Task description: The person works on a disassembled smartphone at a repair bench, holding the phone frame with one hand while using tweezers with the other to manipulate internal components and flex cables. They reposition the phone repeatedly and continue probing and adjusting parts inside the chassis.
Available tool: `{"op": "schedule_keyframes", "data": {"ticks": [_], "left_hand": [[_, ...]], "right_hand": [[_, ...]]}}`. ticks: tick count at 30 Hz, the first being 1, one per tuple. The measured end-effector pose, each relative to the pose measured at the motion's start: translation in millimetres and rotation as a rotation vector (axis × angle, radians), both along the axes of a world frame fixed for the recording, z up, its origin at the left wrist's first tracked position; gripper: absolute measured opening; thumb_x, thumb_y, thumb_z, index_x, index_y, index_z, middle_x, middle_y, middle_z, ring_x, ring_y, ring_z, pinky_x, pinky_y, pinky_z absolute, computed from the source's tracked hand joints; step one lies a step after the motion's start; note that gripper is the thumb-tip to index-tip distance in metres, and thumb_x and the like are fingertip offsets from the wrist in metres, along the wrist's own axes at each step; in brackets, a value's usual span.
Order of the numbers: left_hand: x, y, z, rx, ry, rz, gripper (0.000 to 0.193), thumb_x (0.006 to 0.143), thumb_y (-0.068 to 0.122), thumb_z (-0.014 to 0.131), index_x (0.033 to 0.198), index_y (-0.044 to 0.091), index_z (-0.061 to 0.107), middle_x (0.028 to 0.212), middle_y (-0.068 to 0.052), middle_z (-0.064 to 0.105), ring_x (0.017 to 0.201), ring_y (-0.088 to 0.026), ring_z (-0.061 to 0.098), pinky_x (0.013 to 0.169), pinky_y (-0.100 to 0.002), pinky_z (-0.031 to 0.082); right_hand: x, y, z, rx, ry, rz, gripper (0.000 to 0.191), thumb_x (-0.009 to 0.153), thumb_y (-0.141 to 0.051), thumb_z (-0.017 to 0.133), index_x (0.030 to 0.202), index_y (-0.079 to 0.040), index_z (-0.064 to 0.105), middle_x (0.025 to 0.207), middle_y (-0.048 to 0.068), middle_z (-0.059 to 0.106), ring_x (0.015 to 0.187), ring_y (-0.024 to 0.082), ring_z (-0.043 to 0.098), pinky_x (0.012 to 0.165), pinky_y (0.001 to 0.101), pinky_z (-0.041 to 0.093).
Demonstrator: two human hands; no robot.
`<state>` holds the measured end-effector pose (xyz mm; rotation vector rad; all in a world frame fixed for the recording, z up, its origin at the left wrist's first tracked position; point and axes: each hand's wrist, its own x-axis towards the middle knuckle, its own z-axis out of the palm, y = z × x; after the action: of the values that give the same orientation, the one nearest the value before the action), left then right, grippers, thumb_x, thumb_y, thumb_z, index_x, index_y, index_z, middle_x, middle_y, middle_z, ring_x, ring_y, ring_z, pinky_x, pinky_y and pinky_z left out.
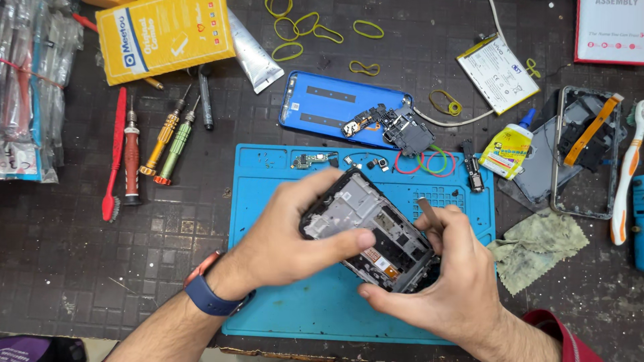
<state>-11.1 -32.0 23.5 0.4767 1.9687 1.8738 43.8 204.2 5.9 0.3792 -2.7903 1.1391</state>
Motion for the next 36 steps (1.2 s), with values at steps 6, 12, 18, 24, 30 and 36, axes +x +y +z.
{"op": "schedule_keyframes", "data": {"ticks": [6,12,18,24,30,36], "left_hand": [[0.5,5.1,-13.7,0.041,-0.209,0.126,0.039,0.087,0.022,0.083,0.115,0.0,0.065,0.097,0.0,0.071,0.088,-0.003,0.062,0.075,-0.025,0.055],[-10.7,1.4,-27.1,0.121,-0.209,0.216,0.043,0.091,0.025,0.077,0.123,0.001,0.063,0.112,-0.003,0.075,0.102,-0.008,0.069,0.091,-0.028,0.059],[-13.0,4.6,-29.7,0.085,-0.215,0.213,0.039,0.096,0.027,0.072,0.123,0.0,0.064,0.114,-0.005,0.075,0.104,-0.009,0.07,0.091,-0.03,0.059],[-9.8,7.3,-19.6,-0.039,-0.157,0.194,0.041,0.093,0.026,0.074,0.124,0.001,0.063,0.109,-0.003,0.075,0.098,-0.007,0.069,0.086,-0.029,0.06],[-9.2,7.3,-8.5,-0.187,-0.103,0.194,0.046,0.088,0.027,0.077,0.124,0.003,0.062,0.106,-0.004,0.079,0.096,-0.01,0.075,0.084,-0.029,0.063],[-8.5,4.2,-3.0,-0.19,-0.023,0.135,0.077,0.071,0.033,0.092,0.133,0.002,0.057,0.116,-0.007,0.077,0.107,-0.013,0.074,0.093,-0.031,0.061]], "right_hand": [[4.8,14.3,-9.5,-0.193,-0.087,0.061,0.048,0.079,-0.019,0.071,0.117,0.003,0.052,0.086,0.007,0.045,0.069,0.014,0.046,0.06,0.0279,0.043],[3.1,13.5,-8.0,-0.229,0.071,-0.017,0.017,0.102,0.003,0.046,0.115,0.001,0.057,0.109,0.009,0.044,0.084,0.013,0.053,0.074,0.0273,0.047],[-5.0,15.9,-9.4,-0.218,0.13,-0.042,0.013,0.11,0.001,0.047,0.118,0.001,0.057,0.118,0.01,0.04,0.1,0.017,0.055,0.089,0.0287,0.05],[-10.4,17.9,-18.2,-0.488,0.071,0.024,0.011,0.11,0.005,0.046,0.12,-0.001,0.048,0.118,0.007,0.041,0.102,0.016,0.056,0.1,0.0288,0.054],[-15.1,18.4,-8.6,-0.154,0.072,0.003,0.02,0.095,0.011,0.056,0.109,-0.003,0.052,0.111,0.01,0.049,0.101,0.02,0.053,0.088,0.03,0.048],[-21.7,17.2,3.7,0.039,0.103,-0.014,0.019,0.089,0.011,0.061,0.105,0.0,0.057,0.106,0.014,0.053,0.1,0.025,0.054,0.089,0.0368,0.047]]}}
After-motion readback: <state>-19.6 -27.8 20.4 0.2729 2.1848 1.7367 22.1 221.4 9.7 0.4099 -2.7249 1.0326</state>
